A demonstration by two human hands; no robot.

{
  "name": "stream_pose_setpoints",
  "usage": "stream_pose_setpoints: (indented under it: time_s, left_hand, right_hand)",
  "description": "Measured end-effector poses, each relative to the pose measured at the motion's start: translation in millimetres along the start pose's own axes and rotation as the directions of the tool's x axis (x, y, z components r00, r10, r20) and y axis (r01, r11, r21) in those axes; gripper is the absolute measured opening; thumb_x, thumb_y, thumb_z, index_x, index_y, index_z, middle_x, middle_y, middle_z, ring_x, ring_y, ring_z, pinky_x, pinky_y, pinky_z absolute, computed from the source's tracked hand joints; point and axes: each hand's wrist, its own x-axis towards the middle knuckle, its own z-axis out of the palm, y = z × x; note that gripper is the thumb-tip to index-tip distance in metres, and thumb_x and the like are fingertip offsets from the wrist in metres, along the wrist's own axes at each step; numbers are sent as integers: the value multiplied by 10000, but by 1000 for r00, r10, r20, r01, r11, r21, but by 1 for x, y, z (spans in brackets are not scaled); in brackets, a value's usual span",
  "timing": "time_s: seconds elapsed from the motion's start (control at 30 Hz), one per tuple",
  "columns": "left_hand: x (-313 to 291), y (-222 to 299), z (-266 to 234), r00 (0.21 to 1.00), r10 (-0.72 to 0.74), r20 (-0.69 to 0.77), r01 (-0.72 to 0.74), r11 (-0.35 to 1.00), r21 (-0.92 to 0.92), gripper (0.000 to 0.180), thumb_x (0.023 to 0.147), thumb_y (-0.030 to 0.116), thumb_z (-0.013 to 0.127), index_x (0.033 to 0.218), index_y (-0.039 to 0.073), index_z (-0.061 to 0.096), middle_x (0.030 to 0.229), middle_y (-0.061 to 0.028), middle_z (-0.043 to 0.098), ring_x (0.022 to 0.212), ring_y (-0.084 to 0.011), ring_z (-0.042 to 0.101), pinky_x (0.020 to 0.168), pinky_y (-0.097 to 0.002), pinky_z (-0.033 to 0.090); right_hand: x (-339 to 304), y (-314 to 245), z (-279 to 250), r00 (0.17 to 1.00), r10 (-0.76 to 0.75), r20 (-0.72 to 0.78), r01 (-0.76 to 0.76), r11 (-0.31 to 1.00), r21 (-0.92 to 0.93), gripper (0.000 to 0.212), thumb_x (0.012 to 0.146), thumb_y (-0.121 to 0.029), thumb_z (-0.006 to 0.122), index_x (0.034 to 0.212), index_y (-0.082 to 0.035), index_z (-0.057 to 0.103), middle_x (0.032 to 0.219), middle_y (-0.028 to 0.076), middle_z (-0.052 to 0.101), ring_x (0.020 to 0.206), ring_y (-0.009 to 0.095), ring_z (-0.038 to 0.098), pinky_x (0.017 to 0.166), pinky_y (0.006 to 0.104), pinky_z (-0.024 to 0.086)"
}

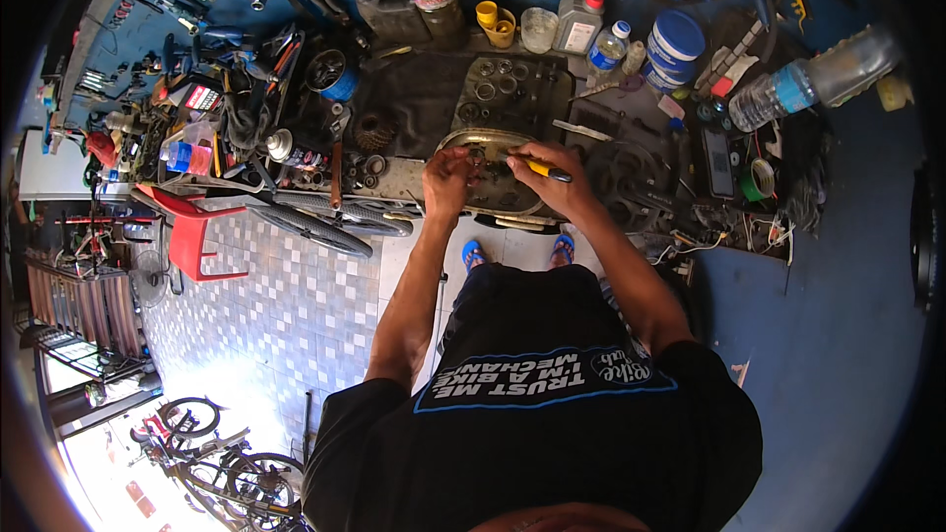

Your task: The person scrubs small mechanical parts in a metal tray using a yellow-handled brush. They repeatedly dip the brush into the tray and scrub the parts, then briefly pick up a small metal ring and inspect it before returning to scrubbing.

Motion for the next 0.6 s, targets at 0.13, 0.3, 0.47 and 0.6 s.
stream_pose_setpoints:
  time_s: [0.13, 0.3, 0.47, 0.6]
  left_hand:
    - [4, -6, -6, 998, 4, 69, -9, 997, 75, 248, 1017, 52, 617, 1241, -47, 658, 1012, -121, 761, 780, -166, 716, 711, -296, 596]
    - [4, -5, -5, 988, -73, 134, 87, 991, -98, 269, 1041, 44, 600, 1285, -46, 669, 1084, -111, 747, 797, -162, 724, 765, -303, 625]
    - [9, -7, -4, 991, -35, 127, 56, 985, -163, 367, 1007, -15, 596, 1371, -17, 648, 1123, -119, 739, 815, -158, 729, 796, -306, 631]
    - [8, -10, 0, 987, 101, 126, -109, 993, 54, 449, 964, -67, 552, 1400, -14, 648, 1134, -128, 744, 821, -142, 718, 762, -292, 621]
  right_hand:
    - [4, -8, -4, 998, -59, 23, 58, 997, 47, 237, 954, -229, 802, 1094, -40, 775, 979, 140, 770, 868, 243, 747, 789, 333, 564]
    - [4, 13, -15, 997, -11, 80, 10, 1000, 13, 223, 930, -273, 806, 1032, -76, 778, 899, 141, 748, 867, 319, 714, 767, 400, 544]
    - [-4, 23, -15, 991, 50, 121, -24, 979, -200, 254, 910, -282, 827, 1022, -63, 765, 922, 164, 749, 876, 337, 726, 782, 385, 555]
    - [8, -21, 0, 992, 105, 63, -113, 983, 144, 246, 928, -265, 818, 1035, -52, 757, 962, 154, 760, 917, 312, 743, 804, 375, 566]
